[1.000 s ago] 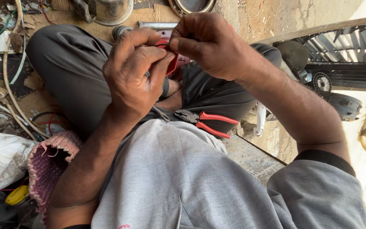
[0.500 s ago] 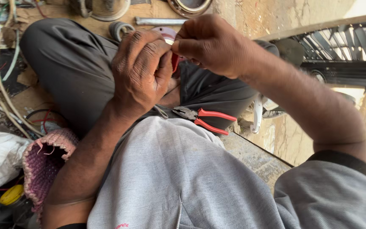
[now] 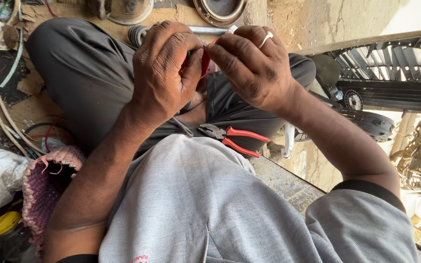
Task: The person sits on the ground repairing a red electrical holder with a wire. They open the red housing, strip and arrange the wire ends, cut material with scissors, and wrap the joint with red insulating tape, pressing the tape around the part by hand.
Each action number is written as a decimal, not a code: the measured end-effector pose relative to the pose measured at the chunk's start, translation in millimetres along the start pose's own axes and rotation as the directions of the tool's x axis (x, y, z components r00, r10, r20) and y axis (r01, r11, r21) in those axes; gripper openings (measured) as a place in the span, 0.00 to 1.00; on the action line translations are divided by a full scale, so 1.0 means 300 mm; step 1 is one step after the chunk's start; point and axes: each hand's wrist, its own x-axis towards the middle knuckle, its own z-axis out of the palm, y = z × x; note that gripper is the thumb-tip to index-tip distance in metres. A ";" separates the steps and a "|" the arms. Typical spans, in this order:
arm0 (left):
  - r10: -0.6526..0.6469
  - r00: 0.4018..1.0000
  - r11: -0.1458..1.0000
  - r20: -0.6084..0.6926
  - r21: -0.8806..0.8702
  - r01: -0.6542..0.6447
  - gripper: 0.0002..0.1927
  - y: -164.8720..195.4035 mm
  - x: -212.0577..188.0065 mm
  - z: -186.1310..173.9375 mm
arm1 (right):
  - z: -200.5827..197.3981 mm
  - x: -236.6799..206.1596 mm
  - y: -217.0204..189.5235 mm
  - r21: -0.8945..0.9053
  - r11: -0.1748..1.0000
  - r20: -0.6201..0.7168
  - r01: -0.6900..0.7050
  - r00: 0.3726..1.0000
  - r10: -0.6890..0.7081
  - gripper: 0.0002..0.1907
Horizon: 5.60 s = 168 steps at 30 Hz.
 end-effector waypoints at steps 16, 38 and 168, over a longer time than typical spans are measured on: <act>-0.011 1.000 0.998 0.010 -0.055 0.012 0.08 -0.023 -0.002 -0.006 | -0.046 0.084 0.076 -0.246 0.901 0.092 0.358 0.934 -0.346 0.12; 0.039 0.999 0.999 -0.032 -0.030 -0.040 0.11 -0.011 0.000 -0.009 | -0.064 0.074 0.031 -0.168 0.970 0.161 0.173 0.976 -0.146 0.15; 0.096 0.992 0.994 0.082 -0.050 -0.092 0.07 0.009 0.041 -0.079 | -0.217 -0.210 0.016 0.293 -0.391 0.908 -0.873 0.382 -0.173 0.17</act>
